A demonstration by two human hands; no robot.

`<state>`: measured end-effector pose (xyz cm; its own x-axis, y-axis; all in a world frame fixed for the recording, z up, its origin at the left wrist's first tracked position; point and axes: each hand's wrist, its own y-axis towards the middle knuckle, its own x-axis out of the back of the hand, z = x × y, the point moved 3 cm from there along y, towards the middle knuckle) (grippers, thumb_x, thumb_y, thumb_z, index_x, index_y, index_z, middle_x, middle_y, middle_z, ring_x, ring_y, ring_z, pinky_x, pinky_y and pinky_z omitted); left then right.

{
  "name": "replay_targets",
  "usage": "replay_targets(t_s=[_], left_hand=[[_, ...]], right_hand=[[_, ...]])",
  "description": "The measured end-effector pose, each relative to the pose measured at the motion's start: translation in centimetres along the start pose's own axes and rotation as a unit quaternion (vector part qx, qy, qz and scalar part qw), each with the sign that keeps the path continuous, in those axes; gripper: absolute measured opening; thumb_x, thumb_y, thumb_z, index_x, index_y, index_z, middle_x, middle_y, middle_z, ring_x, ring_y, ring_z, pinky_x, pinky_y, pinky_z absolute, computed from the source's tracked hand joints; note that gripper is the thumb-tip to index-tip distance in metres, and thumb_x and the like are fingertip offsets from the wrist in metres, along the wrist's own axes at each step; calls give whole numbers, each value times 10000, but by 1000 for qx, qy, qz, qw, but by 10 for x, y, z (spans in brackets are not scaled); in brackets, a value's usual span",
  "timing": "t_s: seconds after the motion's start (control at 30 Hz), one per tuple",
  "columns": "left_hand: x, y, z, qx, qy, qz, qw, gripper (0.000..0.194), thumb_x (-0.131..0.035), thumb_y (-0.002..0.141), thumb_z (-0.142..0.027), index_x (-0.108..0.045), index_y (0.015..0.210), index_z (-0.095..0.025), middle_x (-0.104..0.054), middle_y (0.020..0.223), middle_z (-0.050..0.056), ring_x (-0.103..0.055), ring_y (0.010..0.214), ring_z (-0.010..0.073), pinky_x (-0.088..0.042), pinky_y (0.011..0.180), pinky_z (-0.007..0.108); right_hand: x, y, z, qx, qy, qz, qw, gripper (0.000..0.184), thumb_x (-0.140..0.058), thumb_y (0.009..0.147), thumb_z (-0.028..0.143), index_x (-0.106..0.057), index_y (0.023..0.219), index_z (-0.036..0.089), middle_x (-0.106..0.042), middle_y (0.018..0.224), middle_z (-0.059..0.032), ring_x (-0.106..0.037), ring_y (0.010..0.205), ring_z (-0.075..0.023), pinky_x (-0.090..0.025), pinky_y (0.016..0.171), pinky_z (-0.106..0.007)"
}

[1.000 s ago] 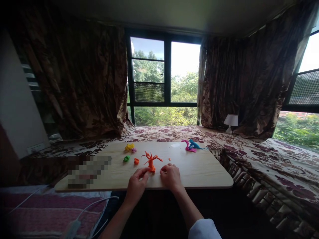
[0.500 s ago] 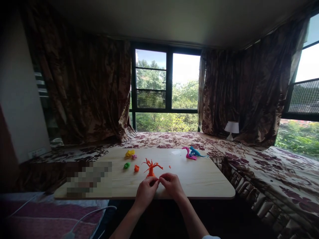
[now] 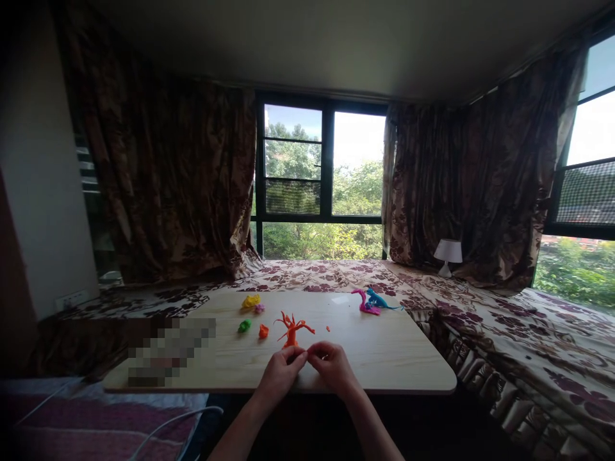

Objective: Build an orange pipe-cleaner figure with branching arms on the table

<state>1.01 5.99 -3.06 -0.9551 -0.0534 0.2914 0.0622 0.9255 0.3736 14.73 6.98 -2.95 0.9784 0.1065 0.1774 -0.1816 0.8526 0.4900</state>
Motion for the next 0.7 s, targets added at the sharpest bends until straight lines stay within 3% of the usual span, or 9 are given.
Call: replay_targets(t_s=[0.43,0.7], left_hand=[[-2,0,-2,44,71,-16,996,347,-414,767,-453,-590,674,-168,-563,596,-3,-516,614,139,-363,600,242],[-4,4,7,47,48,4,998,409,-390,772,-510,-578,666,-162,-557,607,1,-512,612,135,-360,586,236]], right_hand=[[-2,-2,2,-1,-33,0,999,212,-594,732,354,-662,752,155,-662,717,-35,-591,671,-161,-449,595,-243],[-2,-1,3,8,-27,9,1000,227,-568,763,356,-665,736,153,-668,707,-33,-598,673,-166,-451,622,-243]])
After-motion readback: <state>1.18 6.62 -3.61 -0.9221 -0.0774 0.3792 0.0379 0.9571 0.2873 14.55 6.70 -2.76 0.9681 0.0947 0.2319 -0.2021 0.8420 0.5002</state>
